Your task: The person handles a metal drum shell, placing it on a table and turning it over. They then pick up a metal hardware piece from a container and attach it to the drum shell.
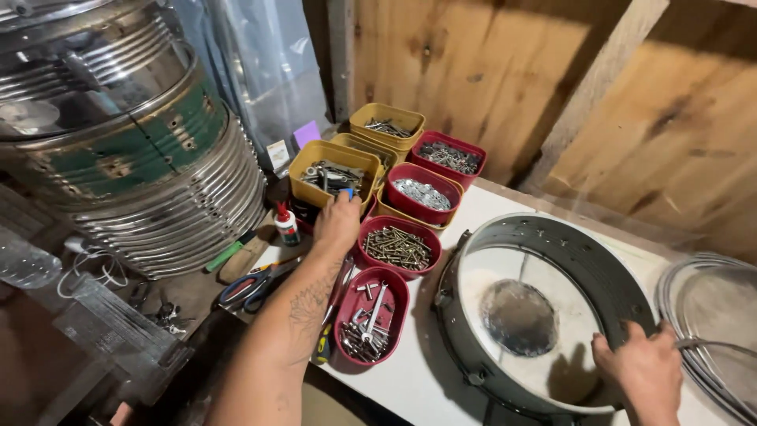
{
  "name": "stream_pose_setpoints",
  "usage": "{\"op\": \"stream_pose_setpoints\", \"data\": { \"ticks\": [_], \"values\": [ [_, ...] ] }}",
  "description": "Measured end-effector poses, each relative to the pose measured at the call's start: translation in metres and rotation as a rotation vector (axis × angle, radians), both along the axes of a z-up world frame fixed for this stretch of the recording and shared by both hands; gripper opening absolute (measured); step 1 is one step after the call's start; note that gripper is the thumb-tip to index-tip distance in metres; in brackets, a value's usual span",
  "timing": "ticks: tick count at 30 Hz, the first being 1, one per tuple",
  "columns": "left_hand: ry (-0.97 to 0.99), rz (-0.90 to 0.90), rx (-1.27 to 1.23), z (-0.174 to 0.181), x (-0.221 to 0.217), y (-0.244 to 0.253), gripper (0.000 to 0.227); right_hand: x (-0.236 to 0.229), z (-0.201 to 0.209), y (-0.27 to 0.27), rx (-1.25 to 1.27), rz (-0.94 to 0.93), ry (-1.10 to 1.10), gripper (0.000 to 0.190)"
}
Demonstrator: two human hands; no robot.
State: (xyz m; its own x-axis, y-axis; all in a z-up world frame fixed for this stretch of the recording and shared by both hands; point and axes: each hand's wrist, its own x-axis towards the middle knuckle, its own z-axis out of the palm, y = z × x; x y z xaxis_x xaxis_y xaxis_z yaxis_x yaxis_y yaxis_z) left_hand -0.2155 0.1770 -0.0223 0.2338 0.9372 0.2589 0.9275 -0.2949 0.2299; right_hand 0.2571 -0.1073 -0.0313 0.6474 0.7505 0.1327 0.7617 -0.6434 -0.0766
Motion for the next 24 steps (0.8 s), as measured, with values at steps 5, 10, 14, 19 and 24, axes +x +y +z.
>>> {"op": "stream_pose_setpoints", "data": {
  "ticks": [5, 10, 14, 19, 24],
  "values": [
    [0.005, -0.015, -0.034, 0.015, 0.011, -0.004, 0.02, 0.0, -0.003, -0.001, -0.006, -0.027, 0.031, 0.07],
    [-0.026, -0.102, 0.386, -0.012, 0.028, 0.016, 0.012, 0.002, -0.005, 0.001, -0.02, -0.052, 0.034, 0.068],
    [-0.058, -0.204, 0.547, -0.001, 0.056, 0.023, 0.007, 0.001, -0.007, -0.002, -0.022, -0.077, 0.028, 0.065],
    [-0.071, -0.33, 0.547, 0.01, 0.103, 0.035, 0.008, -0.007, 0.002, -0.003, 0.003, -0.035, 0.026, 0.06],
    [-0.104, -0.389, 0.632, 0.002, 0.148, 0.042, 0.006, -0.012, 0.005, -0.003, 0.012, -0.048, -0.006, 0.059]
  ]
}}
